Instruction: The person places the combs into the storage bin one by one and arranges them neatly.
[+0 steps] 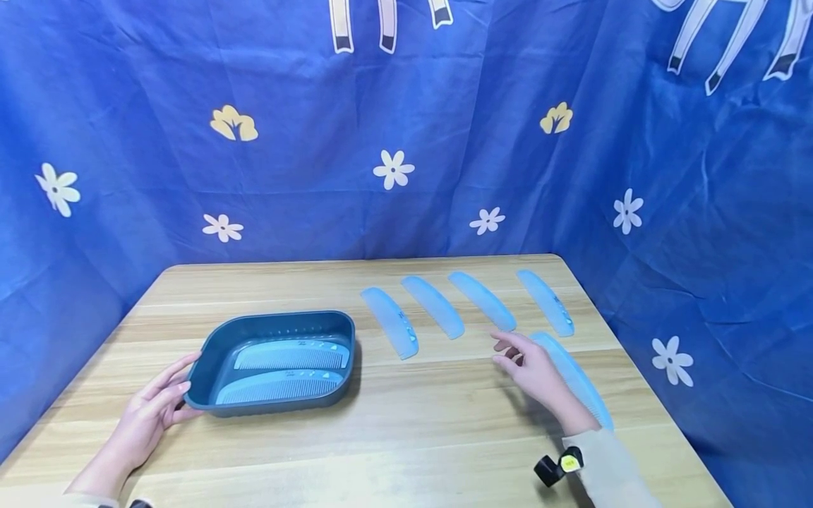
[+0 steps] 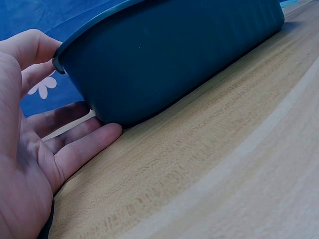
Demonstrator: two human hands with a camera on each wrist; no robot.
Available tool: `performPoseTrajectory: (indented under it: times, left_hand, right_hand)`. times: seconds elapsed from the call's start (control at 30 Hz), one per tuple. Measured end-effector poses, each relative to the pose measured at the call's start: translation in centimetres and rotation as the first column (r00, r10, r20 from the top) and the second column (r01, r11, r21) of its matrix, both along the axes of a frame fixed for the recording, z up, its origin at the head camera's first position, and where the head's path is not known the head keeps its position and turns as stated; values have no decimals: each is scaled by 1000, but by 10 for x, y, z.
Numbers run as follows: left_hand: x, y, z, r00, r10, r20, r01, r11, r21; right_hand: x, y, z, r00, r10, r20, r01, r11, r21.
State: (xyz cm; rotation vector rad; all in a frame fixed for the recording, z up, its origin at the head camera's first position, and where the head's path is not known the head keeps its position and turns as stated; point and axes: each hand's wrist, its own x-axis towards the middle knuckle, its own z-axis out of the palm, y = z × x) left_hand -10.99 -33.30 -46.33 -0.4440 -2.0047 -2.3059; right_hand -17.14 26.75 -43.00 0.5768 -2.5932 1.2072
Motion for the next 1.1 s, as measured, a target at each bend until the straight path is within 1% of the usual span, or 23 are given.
performPoseTrajectory:
  times: [0.07,0.17,0.33,0.6,0.77,0.9,1.0,1.1]
  left_hand:
    - [0,1,0,1000,5,8,-5,1000,-4]
    - [0,2,-1,1000,11,18,-11,1000,-7]
    - [-2,4,-3,1000,1,8,-1,1000,2]
    - [-5,6,-6,1000,0,-3,0,1000,7]
    - [-6,9,-7,1000,-5,11,5,1000,12]
    - [-4,7,-5,1000,-12,13,12,1000,4]
    - [-1,3,-2,1000,4,8,-4,1000,-12]
    - [0,1,-1,1000,13,11,-13,1000,-18]
  right_hand:
    - [1,8,-1,1000,-19,13,19,1000,1]
    - [5,17,2,999,-46,3,46,999,8]
    - [8,32,4,995,-90,-32,91,996,25]
    - [12,54,3,988,-155,-14,156,986,56]
    - [14,67,2,981,-194,-16,195,976,95]
    - [18,75,-1,974,-227,-16,228,967,112]
    - [19,80,-4,964,-268,-6,266,955,131]
    - [19,86,-6,951,-308,22,301,940,161]
